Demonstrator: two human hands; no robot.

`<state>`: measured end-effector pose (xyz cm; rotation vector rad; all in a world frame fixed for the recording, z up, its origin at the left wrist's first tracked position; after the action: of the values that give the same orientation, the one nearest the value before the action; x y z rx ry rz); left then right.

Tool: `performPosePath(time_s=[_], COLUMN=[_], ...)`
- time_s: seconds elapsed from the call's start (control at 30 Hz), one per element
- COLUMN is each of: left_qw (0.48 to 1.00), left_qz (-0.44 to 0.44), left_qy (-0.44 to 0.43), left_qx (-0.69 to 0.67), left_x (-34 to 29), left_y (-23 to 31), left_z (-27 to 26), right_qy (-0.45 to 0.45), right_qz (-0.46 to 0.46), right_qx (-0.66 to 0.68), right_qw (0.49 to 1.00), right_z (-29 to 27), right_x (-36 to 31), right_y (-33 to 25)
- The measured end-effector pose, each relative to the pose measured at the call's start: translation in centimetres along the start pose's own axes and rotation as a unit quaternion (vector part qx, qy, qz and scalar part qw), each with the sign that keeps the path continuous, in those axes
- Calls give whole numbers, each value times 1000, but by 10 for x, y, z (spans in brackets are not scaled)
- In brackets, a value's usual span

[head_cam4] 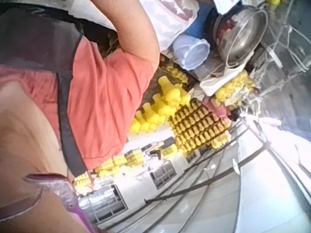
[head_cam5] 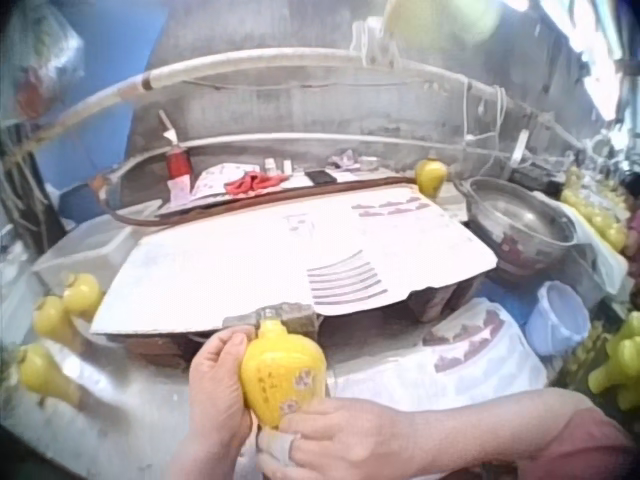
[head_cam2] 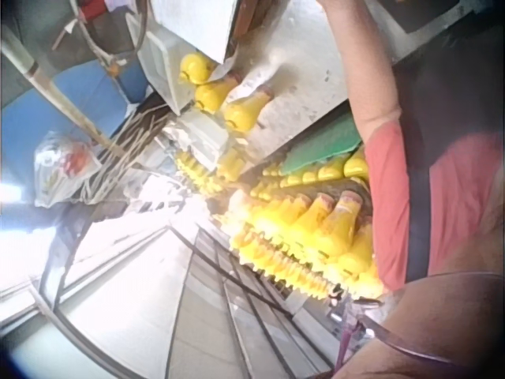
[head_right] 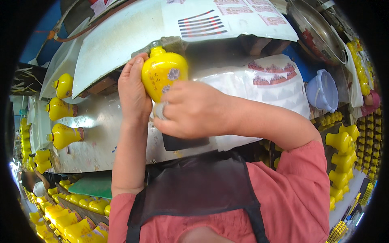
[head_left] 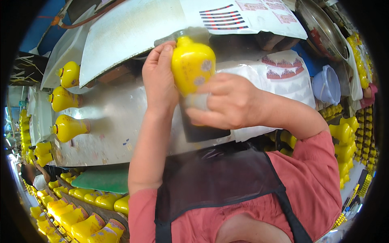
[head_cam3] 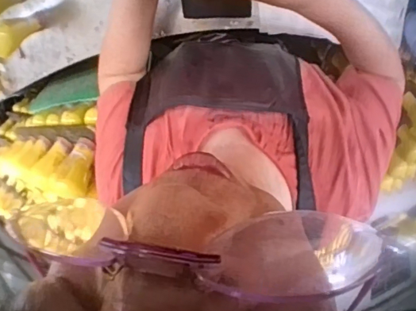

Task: The person applies decorative stickers to a yellow plastic bottle. They peel stickers from a sheet, place them on the bottle, and smooth them down with their fingers. The person repeats this process for multiple stickers on the same bottle.

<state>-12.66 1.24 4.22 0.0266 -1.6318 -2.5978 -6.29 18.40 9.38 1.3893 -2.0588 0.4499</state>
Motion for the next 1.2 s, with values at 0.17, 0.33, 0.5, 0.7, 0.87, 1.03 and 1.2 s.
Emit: performPosePath(time_s=[0.17,0.33,0.5,0.7,0.87,1.03,1.2], left_qw=[1000,975,977,995,992,983,962], left_qz=[17,88,75,48,67,110,158], left_qy=[2,-52,-47,-56,-34,-8,-45], left_qx=[7,198,192,65,97,150,218], left_x=[-5,-19,-26,-26,-26,-29,-41], left_y=[5,3,-9,-16,-20,-20,-21], left_z=[-6,-1,3,0,-3,-9,-9], right_qy=[11,-47,110,92,67,72,158], right_qz=[18,34,57,149,89,259,258], right_qx=[-12,39,7,35,85,56,6], right_qw=[1000,998,992,984,990,962,953], right_z=[2,-3,0,2,-3,4,9], right_x=[12,12,-17,-37,-42,-51,-57], right_y=[-13,-21,-12,-10,-23,-18,-19])
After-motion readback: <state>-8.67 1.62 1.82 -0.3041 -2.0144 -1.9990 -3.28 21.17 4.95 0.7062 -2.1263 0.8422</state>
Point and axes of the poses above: each hand's wrist, its own x-axis towards the middle knuckle, its own z-axis out of the palm, y = z × x, the point moved 2 cm from there along x, towards the middle knuckle, and after that the axes turned 3 degrees about z, right-handed, at the moved point
